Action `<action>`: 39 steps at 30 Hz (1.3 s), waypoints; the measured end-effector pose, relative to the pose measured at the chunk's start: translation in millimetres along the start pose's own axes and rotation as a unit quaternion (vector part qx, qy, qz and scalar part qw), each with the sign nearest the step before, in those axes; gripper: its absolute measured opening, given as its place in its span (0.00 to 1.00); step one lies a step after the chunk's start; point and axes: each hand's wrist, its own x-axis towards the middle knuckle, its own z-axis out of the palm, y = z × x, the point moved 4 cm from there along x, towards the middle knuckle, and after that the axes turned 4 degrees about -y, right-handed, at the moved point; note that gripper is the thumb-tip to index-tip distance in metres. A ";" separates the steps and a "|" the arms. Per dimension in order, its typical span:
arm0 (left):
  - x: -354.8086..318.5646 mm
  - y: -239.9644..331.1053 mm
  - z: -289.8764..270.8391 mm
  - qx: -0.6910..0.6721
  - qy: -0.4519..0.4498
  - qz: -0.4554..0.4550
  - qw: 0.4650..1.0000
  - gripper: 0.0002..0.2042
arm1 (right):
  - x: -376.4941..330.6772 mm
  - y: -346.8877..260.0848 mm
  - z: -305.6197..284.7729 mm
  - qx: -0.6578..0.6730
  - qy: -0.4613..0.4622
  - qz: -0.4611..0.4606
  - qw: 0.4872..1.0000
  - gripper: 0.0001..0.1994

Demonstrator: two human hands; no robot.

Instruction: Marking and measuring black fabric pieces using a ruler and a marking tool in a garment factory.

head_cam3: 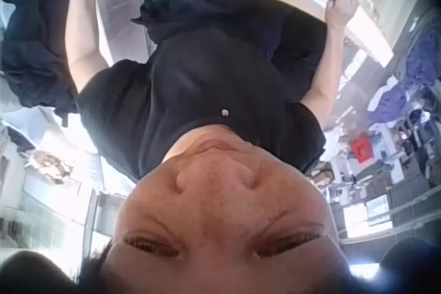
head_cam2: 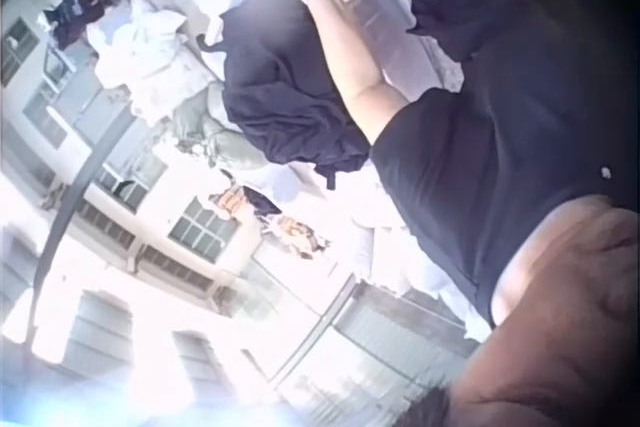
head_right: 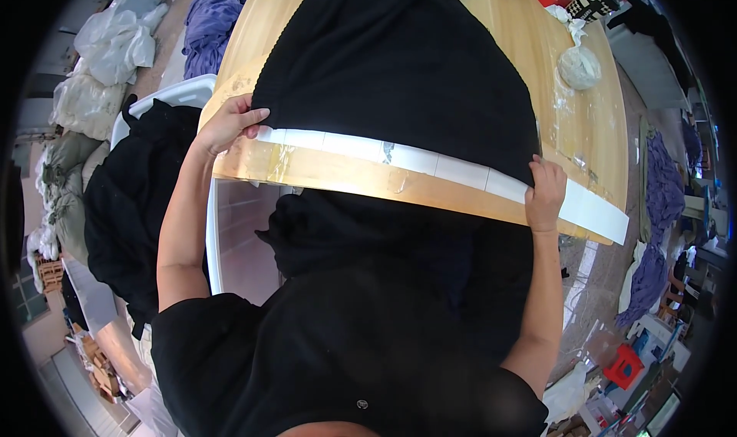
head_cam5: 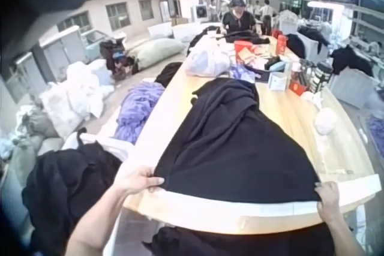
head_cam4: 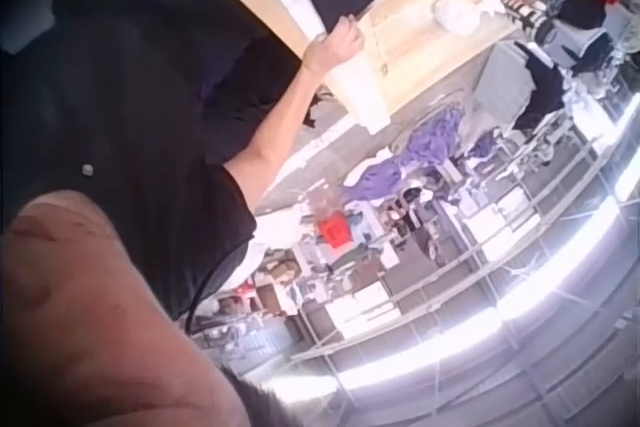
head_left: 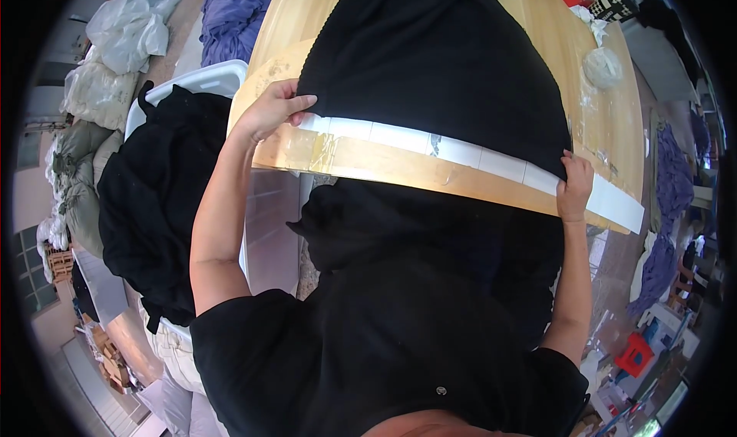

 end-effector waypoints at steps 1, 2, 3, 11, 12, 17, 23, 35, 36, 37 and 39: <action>-1.3 0.8 -2.4 -0.013 0.002 0.006 1.000 0.05 | 1.1 0.0 0.6 0.001 0.002 -0.001 1.000 0.17; -1.8 -0.3 -5.1 -0.012 0.004 0.007 1.000 0.05 | 1.9 0.1 1.8 0.002 0.001 -0.002 1.000 0.17; -1.3 -3.3 -7.0 -0.020 -0.004 0.004 1.000 0.04 | 2.5 0.4 2.9 0.004 0.000 -0.003 1.000 0.17; 13.6 14.9 27.5 0.315 0.088 0.044 0.944 0.09 | -6.7 11.3 -10.7 -0.002 0.006 0.013 1.000 0.18; 17.0 11.6 22.9 0.363 0.110 0.074 0.922 0.11 | -6.6 11.3 -8.3 -0.017 0.005 0.009 1.000 0.15; -11.4 48.5 52.9 0.345 0.330 0.247 0.843 0.11 | -3.4 13.5 1.8 0.054 0.010 0.000 0.998 0.18; 35.4 89.6 344.6 0.262 -0.004 0.548 0.794 0.07 | -17.2 25.7 -9.5 0.100 0.003 0.030 0.995 0.13; 65.1 75.3 423.6 0.336 0.000 0.570 0.750 0.08 | -31.2 78.5 0.9 0.443 -0.058 0.150 0.882 0.11; 64.7 76.0 427.5 0.333 0.000 0.570 0.751 0.09 | -34.9 82.1 2.3 0.495 -0.050 0.167 0.851 0.11; 64.4 75.4 427.8 0.337 -0.004 0.570 0.749 0.09 | -35.4 82.0 1.8 0.498 -0.046 0.169 0.849 0.11; 63.3 75.2 426.3 0.338 0.002 0.570 0.749 0.09 | -35.2 81.2 2.5 0.501 -0.088 0.183 0.841 0.12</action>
